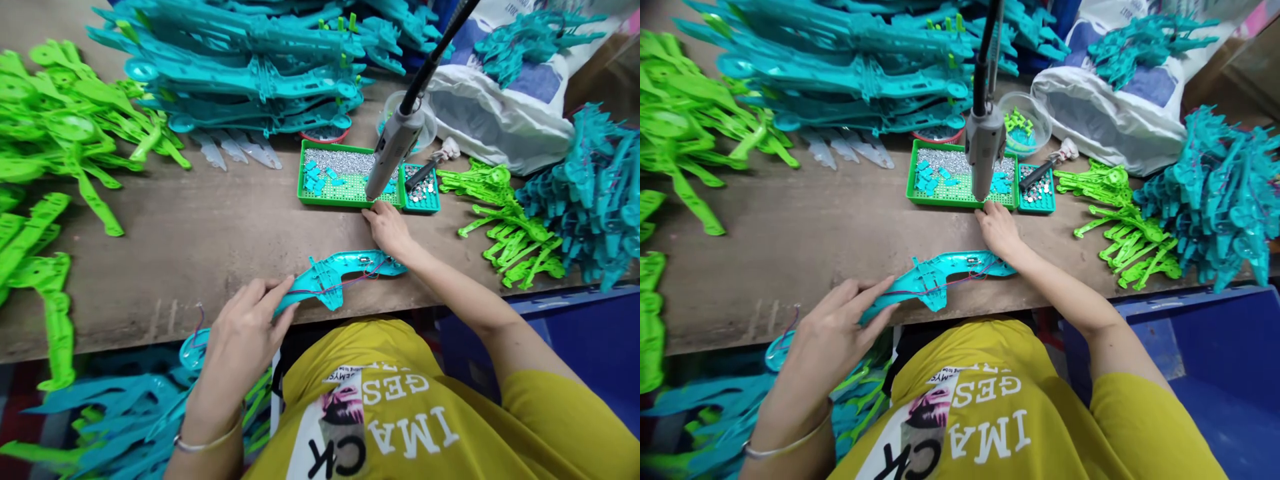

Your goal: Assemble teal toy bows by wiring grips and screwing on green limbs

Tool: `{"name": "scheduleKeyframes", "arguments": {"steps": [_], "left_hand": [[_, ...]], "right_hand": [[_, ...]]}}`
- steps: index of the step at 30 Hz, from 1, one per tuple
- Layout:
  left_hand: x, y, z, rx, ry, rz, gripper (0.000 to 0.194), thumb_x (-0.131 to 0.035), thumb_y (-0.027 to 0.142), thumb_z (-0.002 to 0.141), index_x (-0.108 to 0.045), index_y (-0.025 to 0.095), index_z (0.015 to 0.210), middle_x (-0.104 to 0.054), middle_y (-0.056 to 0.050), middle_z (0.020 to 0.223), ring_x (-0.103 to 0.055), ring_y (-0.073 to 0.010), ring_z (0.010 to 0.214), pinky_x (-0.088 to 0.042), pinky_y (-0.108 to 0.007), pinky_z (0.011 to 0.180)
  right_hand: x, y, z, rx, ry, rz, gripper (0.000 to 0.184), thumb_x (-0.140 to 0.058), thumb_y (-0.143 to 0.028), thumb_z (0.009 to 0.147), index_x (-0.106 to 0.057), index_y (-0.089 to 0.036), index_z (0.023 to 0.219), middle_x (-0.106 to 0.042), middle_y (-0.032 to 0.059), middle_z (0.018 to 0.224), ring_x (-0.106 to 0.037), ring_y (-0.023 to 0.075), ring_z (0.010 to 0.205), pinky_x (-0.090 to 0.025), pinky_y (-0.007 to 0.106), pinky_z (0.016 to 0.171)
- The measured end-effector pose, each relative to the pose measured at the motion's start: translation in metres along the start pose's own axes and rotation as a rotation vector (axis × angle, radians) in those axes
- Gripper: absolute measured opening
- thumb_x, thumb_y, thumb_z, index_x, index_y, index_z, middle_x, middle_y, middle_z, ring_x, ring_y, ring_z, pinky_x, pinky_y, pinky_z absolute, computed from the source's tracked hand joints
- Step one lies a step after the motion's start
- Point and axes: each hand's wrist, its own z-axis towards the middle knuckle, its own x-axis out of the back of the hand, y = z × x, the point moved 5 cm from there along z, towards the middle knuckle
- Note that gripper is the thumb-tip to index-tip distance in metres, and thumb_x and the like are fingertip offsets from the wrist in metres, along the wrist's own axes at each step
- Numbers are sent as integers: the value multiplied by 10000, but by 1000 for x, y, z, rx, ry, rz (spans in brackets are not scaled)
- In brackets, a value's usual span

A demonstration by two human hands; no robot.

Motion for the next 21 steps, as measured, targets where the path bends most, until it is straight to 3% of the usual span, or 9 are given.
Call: {"name": "scheduleKeyframes", "arguments": {"steps": [5,11,16,18,21], "left_hand": [[-2,-1,-1,5,8,19,345,-544,282,1026,-620,147,1333,-644,-75,993,-657,-245,851,-523,-374,747],[-6,-2,-1,17,3,-23,346,-534,270,1024,-625,140,1332,-660,-86,1026,-671,-257,914,-542,-386,796],[-5,-2,1,35,-12,-45,362,-526,299,1023,-644,155,1334,-673,-102,1022,-677,-279,924,-551,-412,815],[-4,-1,1,44,-11,-42,364,-525,307,1024,-646,162,1335,-676,-106,1016,-676,-280,910,-553,-414,809],[-3,2,3,49,-7,-37,354,-519,314,1028,-651,169,1322,-674,-104,1002,-673,-275,895,-556,-415,804]], "right_hand": [[1,0,-6,30,-52,-44,395,-389,-126,1028,-737,-116,1215,-674,185,1196,-576,287,1062,-483,418,971],[2,-2,-4,104,-64,8,379,-409,-120,1034,-728,-121,1239,-697,162,1283,-601,268,1144,-496,384,1015],[5,-6,11,108,-146,-36,303,-486,-80,978,-780,-96,1050,-739,196,1152,-643,286,1125,-514,389,972],[13,-5,7,42,-112,82,261,-553,-53,909,-789,-97,1010,-761,181,1093,-682,271,1045,-529,377,931],[28,-2,-15,-128,0,491,227,-629,-89,826,-801,-135,968,-798,97,953,-717,199,843,-563,324,820]]}}
